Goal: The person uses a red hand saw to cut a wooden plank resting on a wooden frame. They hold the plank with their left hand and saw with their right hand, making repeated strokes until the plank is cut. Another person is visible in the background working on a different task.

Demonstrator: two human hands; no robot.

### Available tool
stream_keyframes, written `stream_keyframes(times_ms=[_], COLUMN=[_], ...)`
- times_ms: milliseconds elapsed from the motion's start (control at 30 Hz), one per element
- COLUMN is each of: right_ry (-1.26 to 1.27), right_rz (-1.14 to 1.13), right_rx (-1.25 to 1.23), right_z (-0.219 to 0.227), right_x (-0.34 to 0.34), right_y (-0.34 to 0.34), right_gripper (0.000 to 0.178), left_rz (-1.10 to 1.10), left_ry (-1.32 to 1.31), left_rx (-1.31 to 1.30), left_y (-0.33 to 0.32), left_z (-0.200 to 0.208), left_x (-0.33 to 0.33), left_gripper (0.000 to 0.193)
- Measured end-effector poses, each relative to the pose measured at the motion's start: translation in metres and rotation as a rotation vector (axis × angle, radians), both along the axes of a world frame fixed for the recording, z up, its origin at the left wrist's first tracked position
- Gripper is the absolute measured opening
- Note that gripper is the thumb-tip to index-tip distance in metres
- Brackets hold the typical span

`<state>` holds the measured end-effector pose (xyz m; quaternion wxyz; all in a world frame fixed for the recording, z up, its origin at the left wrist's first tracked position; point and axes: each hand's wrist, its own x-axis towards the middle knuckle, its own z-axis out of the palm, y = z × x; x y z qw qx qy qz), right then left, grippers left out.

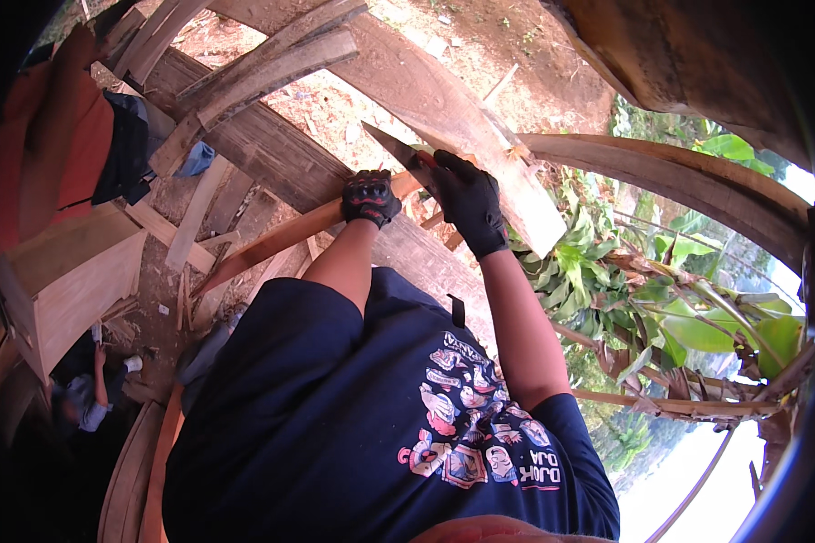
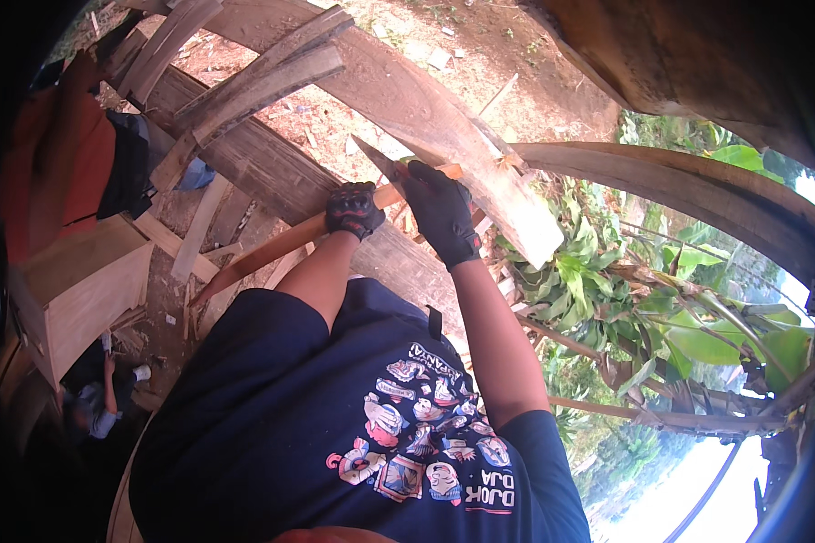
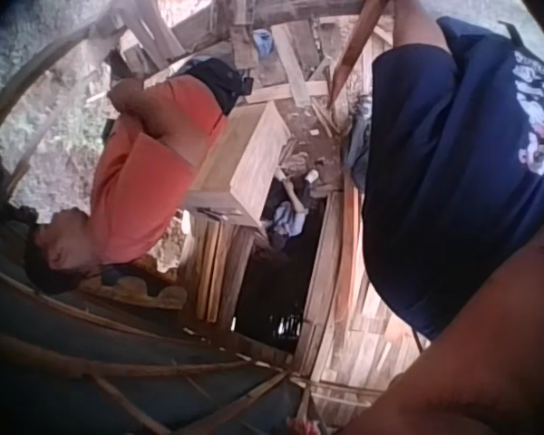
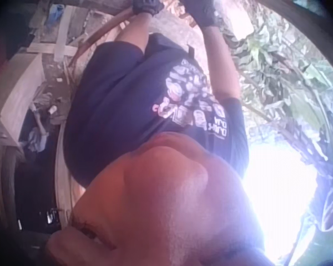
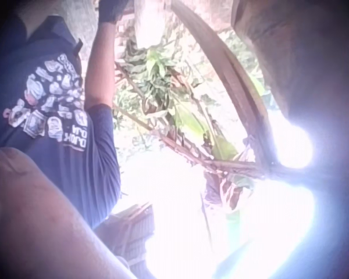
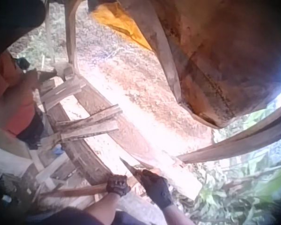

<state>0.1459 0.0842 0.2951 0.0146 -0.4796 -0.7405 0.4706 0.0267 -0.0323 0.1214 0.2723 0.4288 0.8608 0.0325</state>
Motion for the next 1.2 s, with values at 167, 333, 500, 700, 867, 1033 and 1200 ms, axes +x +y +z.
stream_keyframes(times_ms=[167, 333, 500, 700, 867, 1033, 1200], right_ry=[0.04, 0.024, 0.022, 0.081, 0.084, 0.068, -0.037], right_rz=[0.012, -0.005, 0.026, 0.065, 0.075, 0.167, 0.101], right_rx=[0.019, 0.004, 0.034, 0.124, 0.127, 0.267, 0.166], right_z=[-0.041, -0.047, -0.046, -0.031, -0.035, -0.02, 0.04], right_x=[-0.009, -0.01, -0.005, -0.001, 0.011, 0.031, 0.075], right_y=[0.005, 0.004, 0.001, -0.013, -0.02, -0.027, -0.05], right_gripper=[0.047, 0.047, 0.044, 0.042, 0.043, 0.04, 0.039], left_rz=[-0.004, -0.007, 0.003, 0.01, 0.003, 0.005, 0.045], left_ry=[0.018, -0.037, -0.042, -0.023, -0.035, -0.03, -0.06], left_rx=[0.03, -0.007, -0.031, -0.012, -0.037, -0.107, -0.156], left_y=[0.002, 0.002, 0.002, -0.003, -0.005, -0.002, -0.001], left_z=[0.004, 0.018, 0.019, 0.014, 0.02, 0.008, 0.013], left_x=[0.001, -0.004, -0.003, -0.001, 0.005, 0.008, 0.006], left_gripper=[0.034, 0.032, 0.032, 0.033, 0.037, 0.04, 0.041])
